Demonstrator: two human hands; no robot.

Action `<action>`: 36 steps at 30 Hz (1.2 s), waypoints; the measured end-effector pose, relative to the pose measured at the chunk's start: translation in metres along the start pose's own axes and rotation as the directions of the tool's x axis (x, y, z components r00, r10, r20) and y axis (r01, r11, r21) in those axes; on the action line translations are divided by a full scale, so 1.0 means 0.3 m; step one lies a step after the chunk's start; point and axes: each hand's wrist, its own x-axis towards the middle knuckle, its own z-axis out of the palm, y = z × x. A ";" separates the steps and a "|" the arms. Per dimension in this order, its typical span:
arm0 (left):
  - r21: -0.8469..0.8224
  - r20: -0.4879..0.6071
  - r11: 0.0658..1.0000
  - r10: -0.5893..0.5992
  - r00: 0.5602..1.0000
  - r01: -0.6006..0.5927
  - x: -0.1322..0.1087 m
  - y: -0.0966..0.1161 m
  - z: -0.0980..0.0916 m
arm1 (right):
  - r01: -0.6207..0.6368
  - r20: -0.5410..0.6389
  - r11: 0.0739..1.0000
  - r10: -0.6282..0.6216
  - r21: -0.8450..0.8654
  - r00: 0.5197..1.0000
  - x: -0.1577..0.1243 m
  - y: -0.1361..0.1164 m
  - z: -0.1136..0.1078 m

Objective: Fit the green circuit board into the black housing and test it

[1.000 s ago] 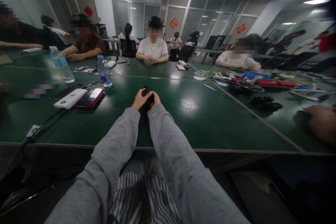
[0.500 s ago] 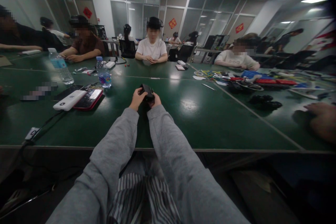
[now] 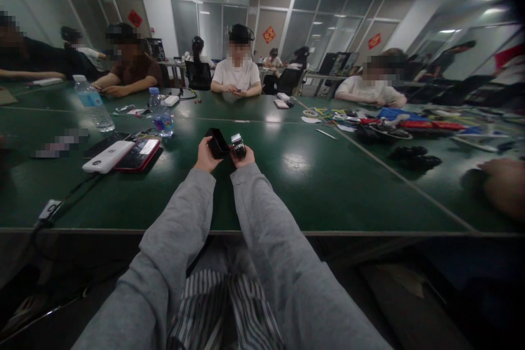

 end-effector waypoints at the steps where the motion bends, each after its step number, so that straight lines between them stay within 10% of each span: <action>1: -0.045 0.016 0.999 0.000 1.000 0.001 0.003 -0.002 -0.007 | -0.001 0.003 1.000 0.001 0.002 1.000 0.002 0.001 -0.001; 10: -0.248 0.099 0.966 -0.046 0.994 0.069 0.046 -0.032 -0.035 | 0.009 0.003 1.000 -0.009 0.001 1.000 0.011 0.004 -0.008; 36: -0.163 0.044 0.982 -0.093 0.995 0.099 0.086 -0.069 -0.062 | -0.024 0.026 1.000 0.025 -0.011 0.999 0.000 -0.001 0.001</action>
